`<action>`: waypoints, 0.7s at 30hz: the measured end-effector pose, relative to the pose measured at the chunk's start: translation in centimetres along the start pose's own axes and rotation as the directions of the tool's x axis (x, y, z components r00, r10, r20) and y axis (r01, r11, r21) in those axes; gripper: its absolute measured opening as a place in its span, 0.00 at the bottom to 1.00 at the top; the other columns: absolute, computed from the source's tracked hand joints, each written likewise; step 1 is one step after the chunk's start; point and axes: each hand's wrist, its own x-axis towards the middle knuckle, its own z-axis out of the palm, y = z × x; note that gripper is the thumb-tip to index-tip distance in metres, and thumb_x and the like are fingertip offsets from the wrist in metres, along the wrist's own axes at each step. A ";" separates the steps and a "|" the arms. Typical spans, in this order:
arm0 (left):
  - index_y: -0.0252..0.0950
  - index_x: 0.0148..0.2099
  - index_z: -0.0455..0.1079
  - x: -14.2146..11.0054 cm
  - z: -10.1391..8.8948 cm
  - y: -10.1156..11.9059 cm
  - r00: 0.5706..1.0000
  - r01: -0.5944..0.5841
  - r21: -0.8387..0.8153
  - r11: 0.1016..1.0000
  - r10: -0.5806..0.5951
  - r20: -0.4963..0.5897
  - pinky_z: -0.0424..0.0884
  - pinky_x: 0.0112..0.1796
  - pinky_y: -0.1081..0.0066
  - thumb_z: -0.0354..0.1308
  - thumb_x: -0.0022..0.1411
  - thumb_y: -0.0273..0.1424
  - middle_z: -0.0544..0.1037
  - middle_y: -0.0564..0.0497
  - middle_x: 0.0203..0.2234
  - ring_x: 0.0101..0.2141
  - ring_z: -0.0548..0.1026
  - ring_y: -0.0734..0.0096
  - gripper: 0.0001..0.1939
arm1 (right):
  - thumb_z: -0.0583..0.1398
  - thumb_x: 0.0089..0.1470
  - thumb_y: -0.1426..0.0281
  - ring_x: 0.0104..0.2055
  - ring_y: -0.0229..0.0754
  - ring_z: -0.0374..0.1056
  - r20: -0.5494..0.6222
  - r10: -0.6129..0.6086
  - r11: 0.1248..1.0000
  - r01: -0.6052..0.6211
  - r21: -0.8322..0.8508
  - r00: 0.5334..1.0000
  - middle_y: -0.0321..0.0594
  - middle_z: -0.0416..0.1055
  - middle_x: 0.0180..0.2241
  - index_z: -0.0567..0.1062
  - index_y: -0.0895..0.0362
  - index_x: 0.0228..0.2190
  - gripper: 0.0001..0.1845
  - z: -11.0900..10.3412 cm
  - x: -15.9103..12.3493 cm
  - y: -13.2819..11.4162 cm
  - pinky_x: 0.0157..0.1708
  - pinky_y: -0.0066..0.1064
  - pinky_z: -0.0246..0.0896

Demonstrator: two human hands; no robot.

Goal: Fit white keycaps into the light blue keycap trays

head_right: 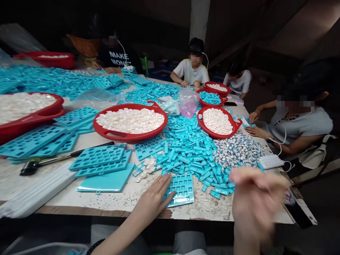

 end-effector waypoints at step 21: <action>0.41 0.53 0.72 -0.6 -1.2 0.5 0.944 0.264 -0.340 0.903 -0.314 -0.100 0.74 0.54 0.60 0.50 0.70 0.30 0.75 0.44 0.52 0.56 0.73 0.59 0.14 | 0.57 0.60 0.64 0.38 0.53 0.75 0.128 0.521 0.406 -0.112 -0.907 0.844 0.52 0.79 0.36 0.80 0.56 0.43 0.15 5.2 5.0 12.1 0.34 0.36 0.61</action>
